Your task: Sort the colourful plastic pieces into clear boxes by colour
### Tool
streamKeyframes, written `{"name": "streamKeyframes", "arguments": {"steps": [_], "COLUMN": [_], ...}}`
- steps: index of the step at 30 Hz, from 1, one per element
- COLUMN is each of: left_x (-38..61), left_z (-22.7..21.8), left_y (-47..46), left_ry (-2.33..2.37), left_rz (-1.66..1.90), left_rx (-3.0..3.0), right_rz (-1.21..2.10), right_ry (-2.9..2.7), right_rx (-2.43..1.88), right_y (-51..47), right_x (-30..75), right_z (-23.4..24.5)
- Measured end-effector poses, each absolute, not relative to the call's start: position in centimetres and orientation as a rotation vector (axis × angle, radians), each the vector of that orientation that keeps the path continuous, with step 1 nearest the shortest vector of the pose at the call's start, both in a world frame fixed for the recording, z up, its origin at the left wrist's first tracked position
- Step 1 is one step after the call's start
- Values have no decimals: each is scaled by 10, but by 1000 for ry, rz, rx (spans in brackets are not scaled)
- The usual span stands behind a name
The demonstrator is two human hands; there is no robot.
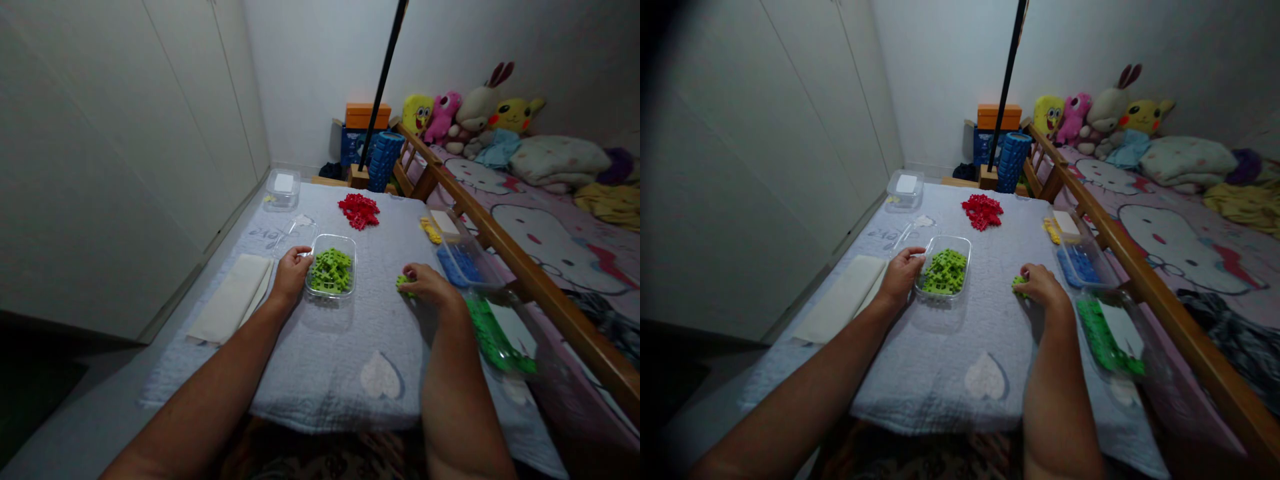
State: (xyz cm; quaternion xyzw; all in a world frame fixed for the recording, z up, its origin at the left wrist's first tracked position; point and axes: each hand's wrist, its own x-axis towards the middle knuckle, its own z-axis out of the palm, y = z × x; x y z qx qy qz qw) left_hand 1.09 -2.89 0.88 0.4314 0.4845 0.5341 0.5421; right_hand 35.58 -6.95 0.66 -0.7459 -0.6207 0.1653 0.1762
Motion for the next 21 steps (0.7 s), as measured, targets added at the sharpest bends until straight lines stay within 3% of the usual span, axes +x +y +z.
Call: {"name": "streamKeyframes", "arguments": {"steps": [4, 8, 14, 21], "left_x": [11, 11, 11, 14], "left_z": [9, 9, 11, 11], "left_y": [-29, -29, -30, -31], "left_ry": [1164, 1156, 1162, 1123], "left_rz": [1279, 1269, 1267, 1248], "left_rx": [1033, 1011, 1010, 999], "right_rz": [694, 713, 872, 731], "right_ry": [-1798, -1764, -1635, -1359], "right_rx": [-2214, -2165, -1906, -1443], "right_y": [-66, -67, -71, -65], "right_x": [346, 342, 335, 286], "right_z": [19, 25, 33, 51]}}
